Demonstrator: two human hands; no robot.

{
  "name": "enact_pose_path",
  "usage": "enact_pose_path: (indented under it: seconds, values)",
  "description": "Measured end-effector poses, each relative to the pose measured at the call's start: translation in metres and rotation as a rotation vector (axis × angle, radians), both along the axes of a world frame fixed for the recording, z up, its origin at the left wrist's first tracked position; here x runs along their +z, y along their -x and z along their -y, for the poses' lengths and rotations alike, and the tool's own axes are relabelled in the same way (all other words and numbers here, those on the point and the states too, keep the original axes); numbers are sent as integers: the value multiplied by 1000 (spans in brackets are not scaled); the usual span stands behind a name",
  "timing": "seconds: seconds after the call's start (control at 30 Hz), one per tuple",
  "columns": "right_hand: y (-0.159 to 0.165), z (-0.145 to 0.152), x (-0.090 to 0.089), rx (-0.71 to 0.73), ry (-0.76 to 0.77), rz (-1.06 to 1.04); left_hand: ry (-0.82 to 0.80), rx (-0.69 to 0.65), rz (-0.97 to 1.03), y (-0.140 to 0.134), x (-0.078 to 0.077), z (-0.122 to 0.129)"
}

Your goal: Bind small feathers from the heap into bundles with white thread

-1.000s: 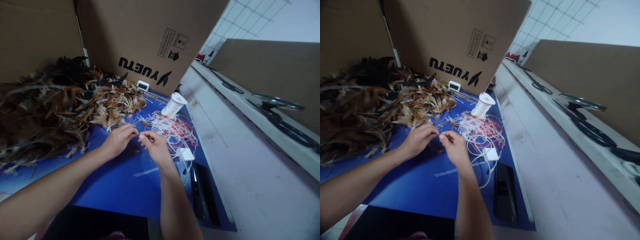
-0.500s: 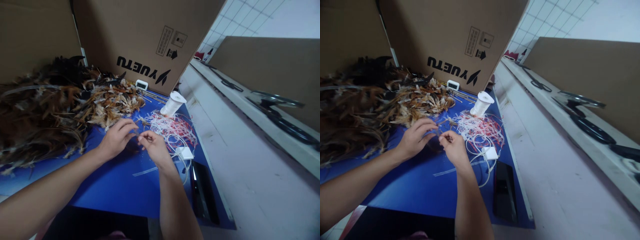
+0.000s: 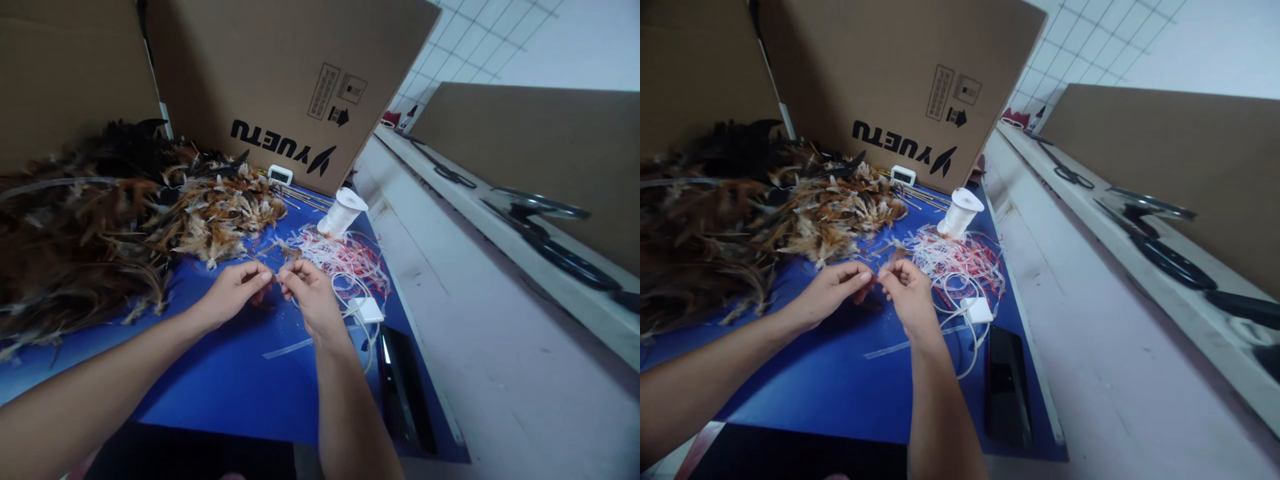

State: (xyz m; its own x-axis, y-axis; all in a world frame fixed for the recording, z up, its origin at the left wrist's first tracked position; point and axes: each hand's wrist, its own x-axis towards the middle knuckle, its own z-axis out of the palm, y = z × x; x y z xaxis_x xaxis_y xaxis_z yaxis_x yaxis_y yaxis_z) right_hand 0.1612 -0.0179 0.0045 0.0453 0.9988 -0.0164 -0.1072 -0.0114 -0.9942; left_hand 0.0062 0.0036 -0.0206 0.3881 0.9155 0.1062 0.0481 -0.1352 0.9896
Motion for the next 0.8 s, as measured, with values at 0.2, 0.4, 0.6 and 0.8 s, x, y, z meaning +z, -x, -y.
enact_pose_path:
  seconds: [0.2, 0.4, 0.6, 0.8]
  values:
    - [-2, 0, -3, 88, -55, 56, 236, -60, 159, -2, 4, 2]
    - [-2, 1, -3, 161, -72, 68, 358, -92, 242, 1, 3, -1]
    - [-2, 0, -3, 154, -128, 92, 480, -133, 300, 3, 3, -3]
    - [-3, 0, -5, 154, -145, 123, 496, -176, 305, 5, 2, -6]
